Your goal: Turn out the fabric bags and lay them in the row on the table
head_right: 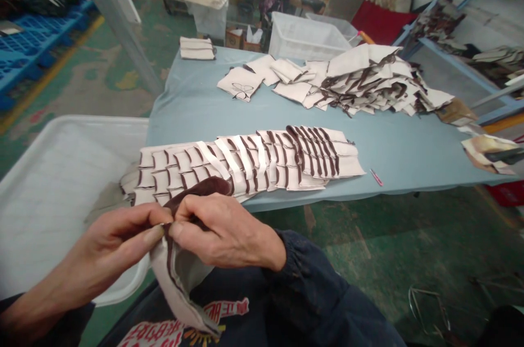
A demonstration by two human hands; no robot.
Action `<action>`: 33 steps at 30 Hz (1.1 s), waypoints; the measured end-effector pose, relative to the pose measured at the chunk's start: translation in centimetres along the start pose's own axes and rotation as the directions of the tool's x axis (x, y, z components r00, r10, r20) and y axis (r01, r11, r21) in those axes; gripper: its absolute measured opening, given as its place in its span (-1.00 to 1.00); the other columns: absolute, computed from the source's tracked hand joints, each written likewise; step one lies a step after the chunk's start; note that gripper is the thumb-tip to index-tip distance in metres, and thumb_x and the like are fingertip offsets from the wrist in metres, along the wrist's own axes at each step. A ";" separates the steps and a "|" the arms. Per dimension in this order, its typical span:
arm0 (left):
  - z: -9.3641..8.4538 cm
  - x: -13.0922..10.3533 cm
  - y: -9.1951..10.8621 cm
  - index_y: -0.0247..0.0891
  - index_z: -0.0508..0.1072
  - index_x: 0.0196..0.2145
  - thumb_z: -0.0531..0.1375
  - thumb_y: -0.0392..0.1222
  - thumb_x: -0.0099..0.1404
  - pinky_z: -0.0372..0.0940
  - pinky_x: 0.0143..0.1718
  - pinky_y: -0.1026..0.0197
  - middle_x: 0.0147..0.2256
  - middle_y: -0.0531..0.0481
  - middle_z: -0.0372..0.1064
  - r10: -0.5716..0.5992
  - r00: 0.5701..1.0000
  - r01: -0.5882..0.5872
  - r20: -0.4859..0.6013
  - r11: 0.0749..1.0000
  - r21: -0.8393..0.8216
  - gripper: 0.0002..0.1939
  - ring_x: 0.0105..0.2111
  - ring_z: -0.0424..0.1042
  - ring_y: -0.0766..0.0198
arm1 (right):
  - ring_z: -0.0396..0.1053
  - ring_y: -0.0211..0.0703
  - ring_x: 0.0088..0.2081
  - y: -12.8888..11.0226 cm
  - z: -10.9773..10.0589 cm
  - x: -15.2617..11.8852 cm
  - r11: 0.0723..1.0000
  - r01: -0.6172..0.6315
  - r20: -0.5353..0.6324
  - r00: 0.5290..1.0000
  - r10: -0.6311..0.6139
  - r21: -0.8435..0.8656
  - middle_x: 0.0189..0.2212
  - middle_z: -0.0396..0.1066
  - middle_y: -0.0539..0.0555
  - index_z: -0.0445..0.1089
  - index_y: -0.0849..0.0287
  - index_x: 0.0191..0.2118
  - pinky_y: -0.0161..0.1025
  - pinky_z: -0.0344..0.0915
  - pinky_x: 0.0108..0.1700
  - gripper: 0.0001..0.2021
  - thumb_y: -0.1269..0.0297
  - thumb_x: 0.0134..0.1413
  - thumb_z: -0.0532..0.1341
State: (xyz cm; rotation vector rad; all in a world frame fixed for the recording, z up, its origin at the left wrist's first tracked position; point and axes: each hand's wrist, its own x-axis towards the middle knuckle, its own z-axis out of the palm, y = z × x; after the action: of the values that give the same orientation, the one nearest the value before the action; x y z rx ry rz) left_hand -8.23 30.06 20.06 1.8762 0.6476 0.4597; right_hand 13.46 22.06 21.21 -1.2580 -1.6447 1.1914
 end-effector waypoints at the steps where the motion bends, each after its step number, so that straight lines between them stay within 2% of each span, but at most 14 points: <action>1: -0.3 0.1 0.3 -0.19 0.61 -0.36 0.21 -0.15 0.52 0.29 -0.46 0.42 -0.47 0.15 0.54 -0.009 1.000 0.009 0.025 1.000 0.001 -0.71 -0.48 0.44 0.38 | 0.26 -0.21 -0.38 0.1 -0.1 0.0 1.000 0.007 -0.005 1.000 -0.008 -0.013 -0.42 0.34 -0.08 0.25 0.04 -0.33 -0.20 0.15 -0.26 -0.79 0.27 0.35 0.26; 4: -0.9 0.2 1.0 -0.19 0.64 -0.38 0.22 -0.13 0.51 0.33 -0.43 0.45 -0.47 0.15 0.56 -0.038 0.997 0.037 0.064 0.999 0.022 -0.70 -0.47 0.48 0.37 | 0.27 -0.23 -0.39 0.3 0.0 -0.1 0.991 0.051 -0.060 0.997 -0.058 -0.123 -0.44 0.34 -0.10 0.30 0.07 -0.35 -0.23 0.13 -0.27 -0.82 0.29 0.23 0.31; 7: -0.9 -0.1 1.3 -0.19 0.63 -0.39 0.22 -0.12 0.51 0.34 -0.44 0.46 -0.47 0.15 0.56 -0.069 0.995 0.068 0.077 0.997 0.021 -0.69 -0.47 0.49 0.37 | 0.29 -0.21 -0.37 0.5 0.3 -0.2 0.967 0.126 -0.078 0.986 -0.146 -0.221 -0.43 0.36 -0.08 0.31 0.07 -0.34 -0.22 0.15 -0.24 -0.86 0.30 0.21 0.28; 12: 0.1 -1.1 0.8 -0.18 0.59 -0.34 0.20 -0.08 0.58 0.32 -0.45 0.47 -0.45 0.16 0.53 -0.070 0.997 0.071 0.025 0.996 -0.051 -0.68 -0.47 0.44 0.38 | 0.29 -0.17 -0.31 0.8 0.8 -0.6 0.968 0.180 -0.096 0.975 -0.199 -0.175 -0.37 0.36 -0.04 0.24 0.04 -0.30 -0.21 0.21 -0.17 -0.86 0.27 0.33 0.19; 16: 0.4 -1.1 0.9 -0.17 0.61 -0.32 0.18 -0.07 0.60 0.33 -0.44 0.47 -0.45 0.17 0.53 -0.069 0.997 0.071 0.040 0.996 -0.048 -0.66 -0.47 0.44 0.39 | 0.25 -0.21 -0.34 0.9 0.6 -0.8 0.983 0.175 -0.065 0.982 -0.179 -0.064 -0.37 0.32 -0.08 0.21 0.04 -0.27 -0.23 0.18 -0.22 -0.85 0.26 0.32 0.22; 20: 0.2 -0.7 1.6 -0.16 0.63 -0.38 0.23 -0.15 0.48 0.36 -0.42 0.50 -0.46 0.19 0.55 -0.035 0.999 0.033 0.033 0.996 0.078 -0.74 -0.47 0.49 0.39 | 0.25 -0.23 -0.39 1.2 -0.1 -0.5 0.991 0.130 0.013 0.991 -0.130 0.014 -0.39 0.32 -0.11 0.24 0.04 -0.27 -0.24 0.15 -0.28 -0.86 0.27 0.25 0.25; 25: 0.3 -0.3 1.3 -0.15 0.59 -0.38 0.20 -0.22 0.45 0.32 -0.44 0.50 -0.49 0.22 0.51 0.026 1.000 -0.027 0.010 0.990 0.139 -0.76 -0.50 0.46 0.42 | 0.28 -0.22 -0.38 1.8 -0.6 0.0 0.990 0.133 0.037 0.991 -0.132 -0.048 -0.37 0.37 -0.08 0.28 0.06 -0.26 -0.24 0.15 -0.28 -0.85 0.21 0.25 0.27; 29: 0.3 -0.1 0.9 -0.15 0.60 -0.35 0.20 -0.20 0.48 0.33 -0.42 0.48 -0.47 0.20 0.53 0.025 1.000 -0.022 -0.014 0.984 0.174 -0.76 -0.48 0.48 0.41 | 0.23 -0.26 -0.43 2.2 -0.9 0.0 0.986 0.143 0.046 0.989 -0.139 -0.085 -0.42 0.34 -0.11 0.32 0.08 -0.27 -0.25 0.11 -0.29 -0.87 0.23 0.24 0.29; 33: -0.6 0.6 1.3 -0.14 0.66 -0.35 0.21 -0.17 0.44 0.33 -0.48 0.44 -0.49 0.17 0.57 -0.003 0.999 -0.010 0.048 0.964 0.267 -0.76 -0.52 0.49 0.38 | 0.20 -0.30 -0.48 2.3 -1.1 0.2 0.993 0.082 0.054 0.996 -0.077 -0.087 -0.48 0.32 -0.14 0.35 0.10 -0.30 -0.26 0.07 -0.33 -0.87 0.24 0.24 0.30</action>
State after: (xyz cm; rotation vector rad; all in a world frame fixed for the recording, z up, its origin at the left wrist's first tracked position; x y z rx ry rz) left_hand -7.87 30.46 21.52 2.1364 0.7017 0.3412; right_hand 15.02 22.75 19.38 -1.2135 -1.7852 1.1201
